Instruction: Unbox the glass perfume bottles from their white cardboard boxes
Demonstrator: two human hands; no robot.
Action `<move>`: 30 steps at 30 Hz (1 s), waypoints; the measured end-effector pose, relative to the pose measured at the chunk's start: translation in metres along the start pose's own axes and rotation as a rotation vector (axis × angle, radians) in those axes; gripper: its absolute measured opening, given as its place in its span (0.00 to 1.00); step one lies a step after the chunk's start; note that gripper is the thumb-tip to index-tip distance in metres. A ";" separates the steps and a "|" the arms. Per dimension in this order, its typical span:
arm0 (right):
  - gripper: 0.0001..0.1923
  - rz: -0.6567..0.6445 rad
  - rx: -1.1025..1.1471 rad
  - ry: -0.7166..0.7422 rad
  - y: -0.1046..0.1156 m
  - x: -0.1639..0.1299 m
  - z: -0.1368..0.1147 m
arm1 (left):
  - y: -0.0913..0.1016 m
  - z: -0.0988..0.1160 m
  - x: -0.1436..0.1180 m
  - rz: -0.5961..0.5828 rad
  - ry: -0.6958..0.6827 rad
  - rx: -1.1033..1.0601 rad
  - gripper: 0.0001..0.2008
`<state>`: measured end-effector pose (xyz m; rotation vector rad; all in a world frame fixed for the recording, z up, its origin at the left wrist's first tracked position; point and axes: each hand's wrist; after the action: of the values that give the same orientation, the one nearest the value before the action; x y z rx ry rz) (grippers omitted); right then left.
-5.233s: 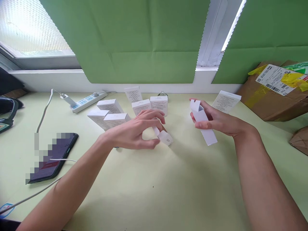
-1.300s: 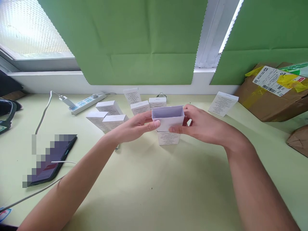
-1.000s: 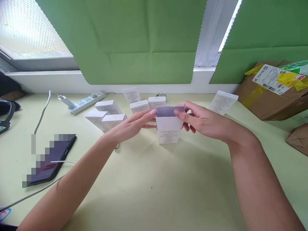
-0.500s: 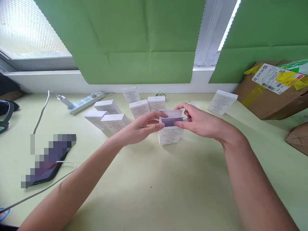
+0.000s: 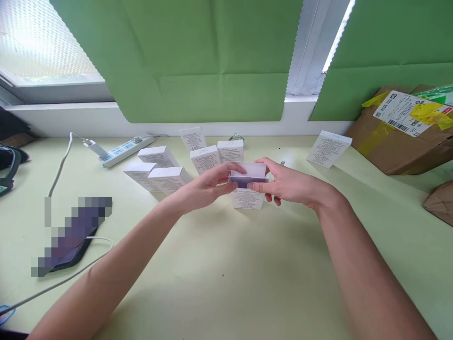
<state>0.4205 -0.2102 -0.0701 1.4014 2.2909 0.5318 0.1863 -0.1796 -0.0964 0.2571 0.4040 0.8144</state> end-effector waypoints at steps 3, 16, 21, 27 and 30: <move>0.32 0.005 0.095 0.014 0.000 0.001 0.000 | 0.002 -0.002 0.002 -0.046 0.031 -0.061 0.17; 0.29 0.014 0.120 0.036 0.003 0.000 0.006 | -0.009 0.001 0.000 0.045 0.104 -0.097 0.16; 0.24 -0.055 0.274 0.019 0.003 0.000 0.009 | -0.017 0.003 0.003 0.066 0.083 -0.150 0.14; 0.26 -0.059 0.341 0.019 0.001 0.005 0.011 | -0.019 -0.001 0.007 0.090 0.087 -0.188 0.14; 0.28 -0.085 0.327 -0.004 0.002 0.005 0.013 | -0.018 -0.002 0.005 0.096 0.132 -0.156 0.15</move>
<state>0.4269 -0.2033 -0.0810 1.4355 2.5040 0.1301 0.2008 -0.1876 -0.1064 0.0780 0.4517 0.9558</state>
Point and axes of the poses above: each hand's wrist, its own x-axis towards the middle knuckle, its own y-axis out of the back of the hand, z = x × y, and after that the axes turned 14 degrees about y, right-handed
